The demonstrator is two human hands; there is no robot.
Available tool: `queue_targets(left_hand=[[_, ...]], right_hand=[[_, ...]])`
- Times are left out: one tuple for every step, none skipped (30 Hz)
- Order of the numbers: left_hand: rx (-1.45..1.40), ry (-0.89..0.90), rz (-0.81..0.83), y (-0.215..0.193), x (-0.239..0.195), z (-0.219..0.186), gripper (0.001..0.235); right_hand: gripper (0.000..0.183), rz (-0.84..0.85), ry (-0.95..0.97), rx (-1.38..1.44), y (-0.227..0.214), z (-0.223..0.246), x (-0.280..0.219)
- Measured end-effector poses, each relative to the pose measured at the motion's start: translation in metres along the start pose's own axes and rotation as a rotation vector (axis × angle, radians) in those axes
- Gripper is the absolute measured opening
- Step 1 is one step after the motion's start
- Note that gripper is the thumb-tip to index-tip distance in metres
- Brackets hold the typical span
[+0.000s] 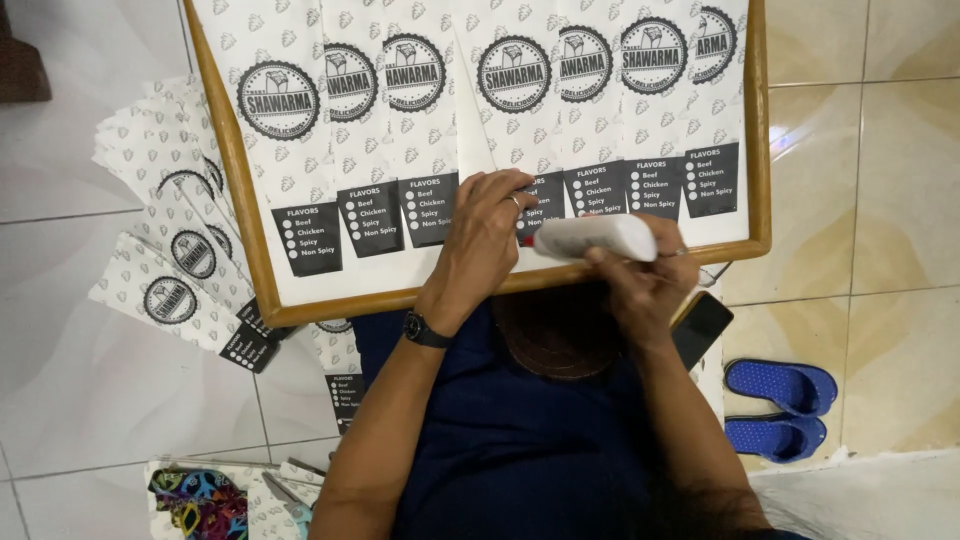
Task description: The person applies glue from a bottle to small rectangular labels and presses them onto white paper wrappers arranged on a tray. They handle the wrappers and labels by hand, working one at a time.
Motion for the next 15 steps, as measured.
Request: queue_targets(left_hand=[[0.0,-0.002,-0.004,0.001,0.0,0.002,0.033],[-0.006,0.005,-0.009,0.003,0.0,0.004,0.033],[-0.015,0.011,-0.012,0.004,-0.001,0.005,0.033],[-0.016,0.008,-0.015,0.008,-0.002,0.007,0.033],[-0.018,0.039,-0.053,0.009,-0.002,0.008,0.03],[-0.02,0.069,-0.09,0.01,-0.002,0.008,0.028],[-0.019,0.066,-0.093,-0.002,-0.004,0.006,0.028],[0.031,0.047,-0.124,-0.016,-0.006,0.004,0.026],[0.083,0.027,-0.152,-0.03,-0.009,0.003,0.024],[0.085,0.024,-0.152,-0.039,-0.017,0.01,0.024],[0.192,0.011,-0.173,-0.05,-0.025,0.018,0.018],[0.3,-0.002,-0.195,-0.061,-0.032,0.025,0.013],[0.302,-0.005,-0.194,-0.067,-0.036,0.027,0.013],[0.285,-0.028,-0.164,-0.071,-0.04,0.03,0.013],[0.27,-0.051,-0.137,-0.076,-0.043,0.034,0.014]], right_hand=[[0.04,0.004,-0.002,0.001,-0.012,-0.011,0.0],[0.041,-0.01,-0.011,-0.003,-0.024,-0.021,0.001],[0.043,-0.024,-0.018,-0.008,-0.038,-0.031,0.0],[0.043,-0.019,-0.018,-0.008,-0.044,-0.032,0.001],[0.041,-0.04,-0.015,0.024,-0.052,-0.034,0.003],[0.04,-0.062,-0.012,0.055,-0.059,-0.036,0.005],[0.04,-0.058,-0.012,0.056,-0.06,-0.036,0.004],[0.044,-0.084,-0.011,0.081,-0.064,-0.037,0.004],[0.047,-0.111,-0.008,0.106,-0.067,-0.038,0.002],[0.047,-0.109,-0.006,0.108,-0.061,-0.035,0.003],[0.046,-0.106,0.001,0.134,-0.055,-0.032,0.004],[0.044,-0.102,0.008,0.16,-0.049,-0.03,0.005],[0.044,-0.1,0.011,0.162,-0.042,-0.03,0.006],[0.044,-0.075,-0.013,0.184,-0.034,-0.028,0.008],[0.044,-0.049,-0.039,0.207,-0.026,-0.026,0.01]])
Point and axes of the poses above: each hand's wrist, its own x-axis towards the middle knuckle, its own y-axis out of the palm, z = x × y, the point moved 7 cm from there along x, towards the middle knuckle, and after that the axes turned 2 degrees about x, right-handed, at the moved point
